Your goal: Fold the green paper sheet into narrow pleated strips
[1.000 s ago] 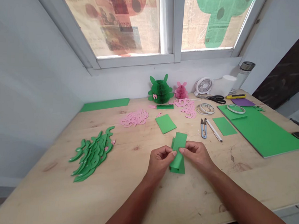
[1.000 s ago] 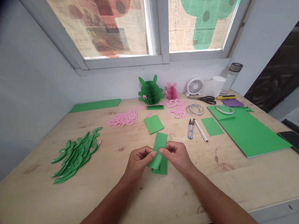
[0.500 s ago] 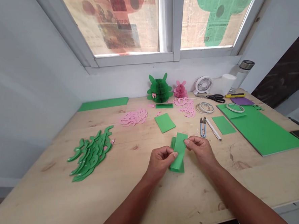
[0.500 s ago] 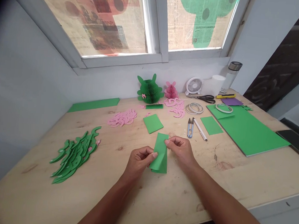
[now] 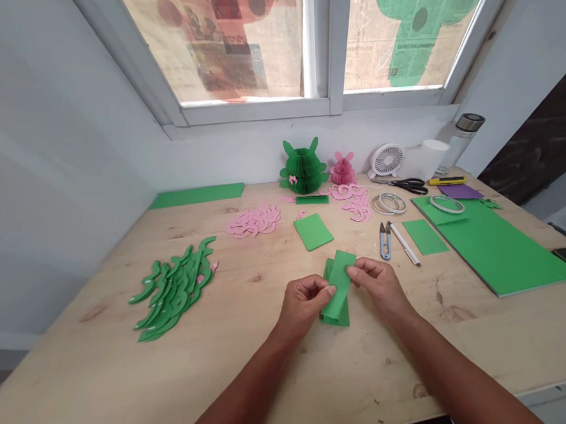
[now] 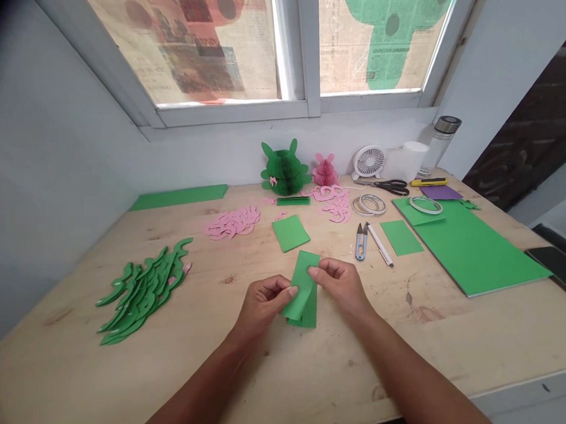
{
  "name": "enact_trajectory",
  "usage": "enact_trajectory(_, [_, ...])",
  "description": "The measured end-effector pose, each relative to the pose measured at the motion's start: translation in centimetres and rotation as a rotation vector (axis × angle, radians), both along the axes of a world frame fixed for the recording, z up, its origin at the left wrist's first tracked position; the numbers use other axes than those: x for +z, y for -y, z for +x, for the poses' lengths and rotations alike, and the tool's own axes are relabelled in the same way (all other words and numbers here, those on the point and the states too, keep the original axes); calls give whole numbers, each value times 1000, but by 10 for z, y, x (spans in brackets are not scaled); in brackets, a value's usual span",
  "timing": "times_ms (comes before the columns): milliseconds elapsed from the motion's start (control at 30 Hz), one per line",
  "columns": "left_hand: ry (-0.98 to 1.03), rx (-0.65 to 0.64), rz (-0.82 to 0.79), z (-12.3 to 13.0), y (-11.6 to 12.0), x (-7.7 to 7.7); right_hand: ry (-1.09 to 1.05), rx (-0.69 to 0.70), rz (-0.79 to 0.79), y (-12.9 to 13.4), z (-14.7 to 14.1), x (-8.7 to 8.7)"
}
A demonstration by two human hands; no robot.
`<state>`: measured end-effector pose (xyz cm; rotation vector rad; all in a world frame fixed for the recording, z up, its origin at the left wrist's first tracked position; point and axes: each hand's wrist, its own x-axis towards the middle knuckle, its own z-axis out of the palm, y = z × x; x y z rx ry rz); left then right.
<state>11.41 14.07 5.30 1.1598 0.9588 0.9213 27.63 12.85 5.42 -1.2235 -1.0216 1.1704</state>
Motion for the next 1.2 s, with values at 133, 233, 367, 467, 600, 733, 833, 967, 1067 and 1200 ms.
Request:
enact_trajectory(133, [4, -31, -11, 1, 1, 0, 8, -39, -10, 0, 1, 0])
enact_trajectory(233, [6, -55, -18, 2, 1, 0, 2, -154, 15, -2, 4, 0])
enact_trajectory(367, [-3, -58, -19, 2, 2, 1, -44, -250, 32, -5, 9, -1])
enact_trajectory(467, [-8, -47, -18, 2, 2, 0, -98, -295, 40, -6, 12, -2])
enact_trajectory(600, [3, -6, -21, 1, 1, 0, -137, -210, 9, -4, 9, -1])
enact_trajectory(733, [25, 25, -8, 1, 1, 1, -28, -14, 19, 0, 3, 0])
enact_trajectory(833, [35, 41, -2, 1, 0, 1, 37, 108, -20, 3, -1, 1])
enact_trajectory(967, [42, 59, 12, 1, 0, 0, 20, 183, -84, 6, -6, 4])
enact_trajectory(1067, [43, 71, 28, 1, 0, 0, -11, 188, -116, 7, -9, 5])
enact_trajectory(1200, [55, 70, 46, 1, -1, 0, -21, 241, -149, 8, -9, 3])
